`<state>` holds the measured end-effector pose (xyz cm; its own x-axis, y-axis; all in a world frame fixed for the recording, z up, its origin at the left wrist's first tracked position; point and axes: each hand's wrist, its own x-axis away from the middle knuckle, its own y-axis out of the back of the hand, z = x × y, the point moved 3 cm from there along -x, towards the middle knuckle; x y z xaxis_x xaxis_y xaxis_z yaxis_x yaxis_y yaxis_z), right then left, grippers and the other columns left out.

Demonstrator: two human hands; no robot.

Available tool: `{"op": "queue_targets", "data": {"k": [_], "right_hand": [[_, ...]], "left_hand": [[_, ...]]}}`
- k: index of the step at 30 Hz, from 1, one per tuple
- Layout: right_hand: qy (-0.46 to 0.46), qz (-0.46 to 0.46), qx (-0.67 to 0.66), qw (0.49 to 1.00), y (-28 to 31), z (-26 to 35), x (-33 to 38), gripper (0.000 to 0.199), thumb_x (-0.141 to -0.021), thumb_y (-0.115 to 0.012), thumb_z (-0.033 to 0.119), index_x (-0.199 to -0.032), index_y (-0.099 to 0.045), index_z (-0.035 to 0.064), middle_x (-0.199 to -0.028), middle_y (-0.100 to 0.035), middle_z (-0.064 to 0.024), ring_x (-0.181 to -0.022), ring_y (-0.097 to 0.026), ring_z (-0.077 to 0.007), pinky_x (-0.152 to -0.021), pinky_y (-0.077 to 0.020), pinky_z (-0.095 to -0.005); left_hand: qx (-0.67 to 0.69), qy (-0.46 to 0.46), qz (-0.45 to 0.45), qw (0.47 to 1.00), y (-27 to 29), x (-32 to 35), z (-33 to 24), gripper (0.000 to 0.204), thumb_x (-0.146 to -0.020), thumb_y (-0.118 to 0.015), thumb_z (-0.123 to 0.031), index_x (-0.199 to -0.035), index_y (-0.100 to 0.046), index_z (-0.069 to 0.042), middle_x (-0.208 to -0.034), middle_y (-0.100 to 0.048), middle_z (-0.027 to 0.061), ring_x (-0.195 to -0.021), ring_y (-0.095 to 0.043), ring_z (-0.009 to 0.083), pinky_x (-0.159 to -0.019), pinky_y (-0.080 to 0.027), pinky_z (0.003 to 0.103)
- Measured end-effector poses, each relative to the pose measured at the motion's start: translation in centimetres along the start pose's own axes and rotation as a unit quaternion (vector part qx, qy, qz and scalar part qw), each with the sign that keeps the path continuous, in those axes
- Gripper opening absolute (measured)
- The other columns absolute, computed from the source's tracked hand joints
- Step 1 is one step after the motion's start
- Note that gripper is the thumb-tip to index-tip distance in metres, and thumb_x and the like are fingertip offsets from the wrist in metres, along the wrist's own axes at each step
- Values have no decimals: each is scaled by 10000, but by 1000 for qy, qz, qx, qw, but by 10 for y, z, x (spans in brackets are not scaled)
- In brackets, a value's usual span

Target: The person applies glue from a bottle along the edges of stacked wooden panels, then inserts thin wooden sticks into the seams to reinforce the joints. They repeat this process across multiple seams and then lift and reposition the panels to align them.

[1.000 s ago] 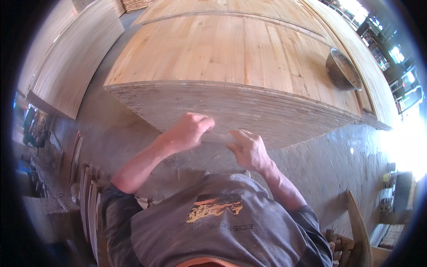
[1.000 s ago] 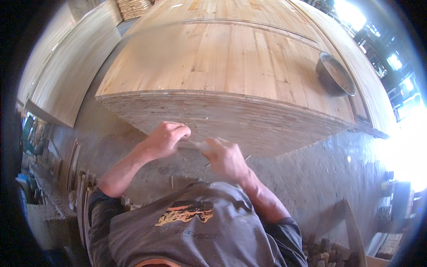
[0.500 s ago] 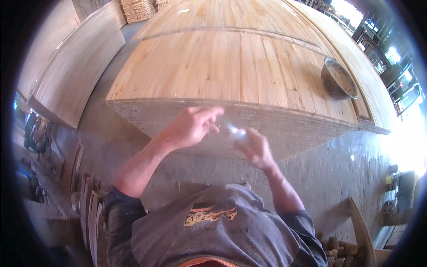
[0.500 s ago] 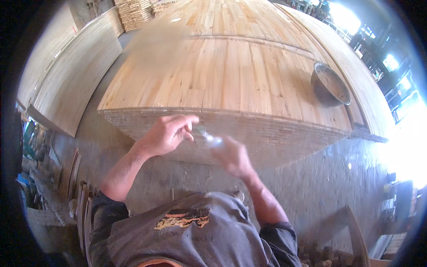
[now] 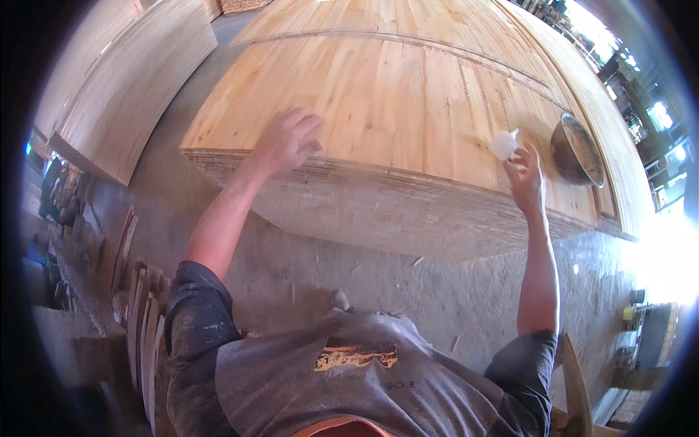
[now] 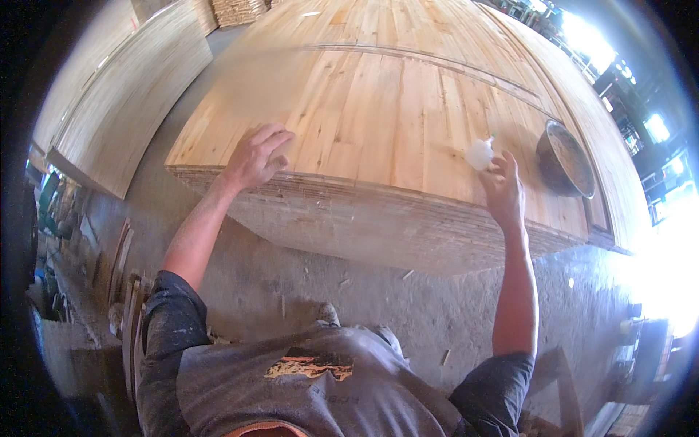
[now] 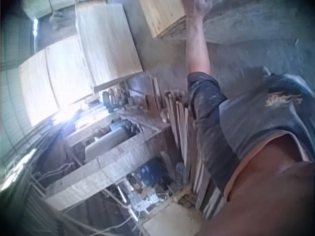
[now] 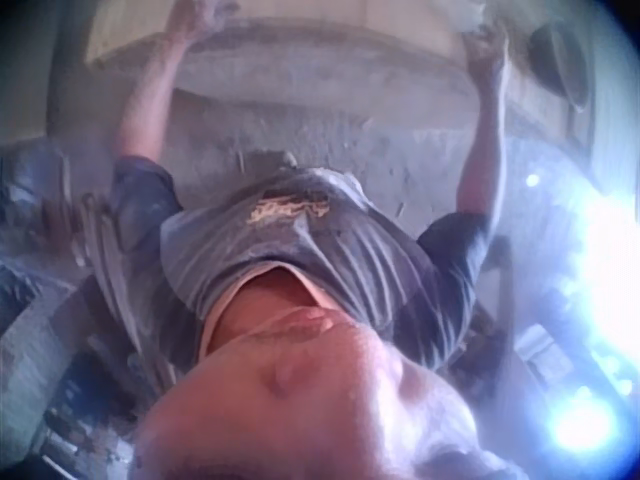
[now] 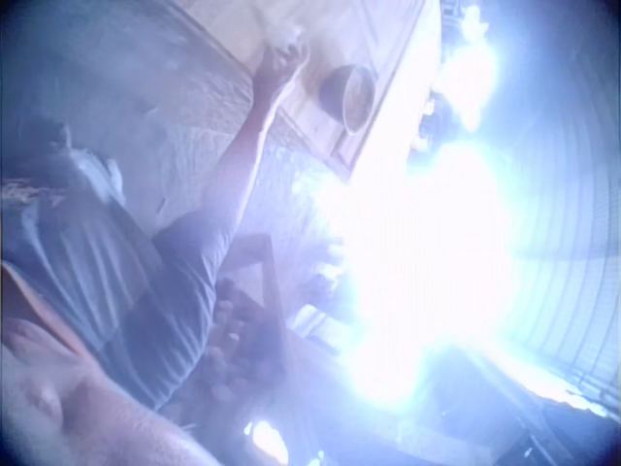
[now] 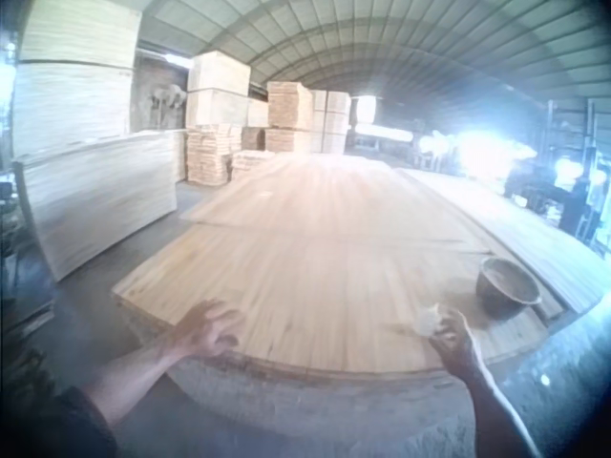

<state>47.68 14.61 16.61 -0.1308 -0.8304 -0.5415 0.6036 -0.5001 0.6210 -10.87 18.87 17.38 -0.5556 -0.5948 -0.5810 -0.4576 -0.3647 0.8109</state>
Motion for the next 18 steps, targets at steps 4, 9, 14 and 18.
{"op": "queue_targets", "data": {"k": [4,9,14,18], "right_hand": [[18,-25,90,995,16,-9,15,382,-1092,-723,200,-1419,-663,11,-1252,-809,-188,-1109,-797,-312,-945,-633,-444],[67,-30,207,976,7,-12,5,242,-1110,-635,134,-1310,-708,19,-1156,-800,-226,-1068,-781,-396,-925,-613,-499],[165,-19,205,965,8,1,-7,186,-1101,-608,94,-1208,-722,-7,-1052,-781,-215,-955,-757,-411,-834,-590,-515],[197,-19,195,961,9,-4,-7,176,-1091,-611,89,-1167,-743,-1,-1017,-777,-202,-922,-750,-409,-812,-589,-514]], "left_hand": [[-16,10,4,1000,4,-4,-6,490,-972,-796,-409,-1305,-761,-52,-1313,-739,180,-1215,-699,403,-1029,-562,508],[-6,63,18,998,2,-7,-5,424,-1002,-751,-303,-1337,-764,-44,-1345,-744,196,-1228,-710,415,-1051,-569,502],[13,90,34,995,-9,-13,2,394,-1020,-713,-230,-1357,-785,-39,-1397,-751,205,-1269,-711,412,-1076,-562,489],[26,74,20,997,-16,-8,6,316,-1023,-714,-138,-1310,-784,-24,-1273,-764,176,-1181,-716,393,-1002,-581,458]]}}
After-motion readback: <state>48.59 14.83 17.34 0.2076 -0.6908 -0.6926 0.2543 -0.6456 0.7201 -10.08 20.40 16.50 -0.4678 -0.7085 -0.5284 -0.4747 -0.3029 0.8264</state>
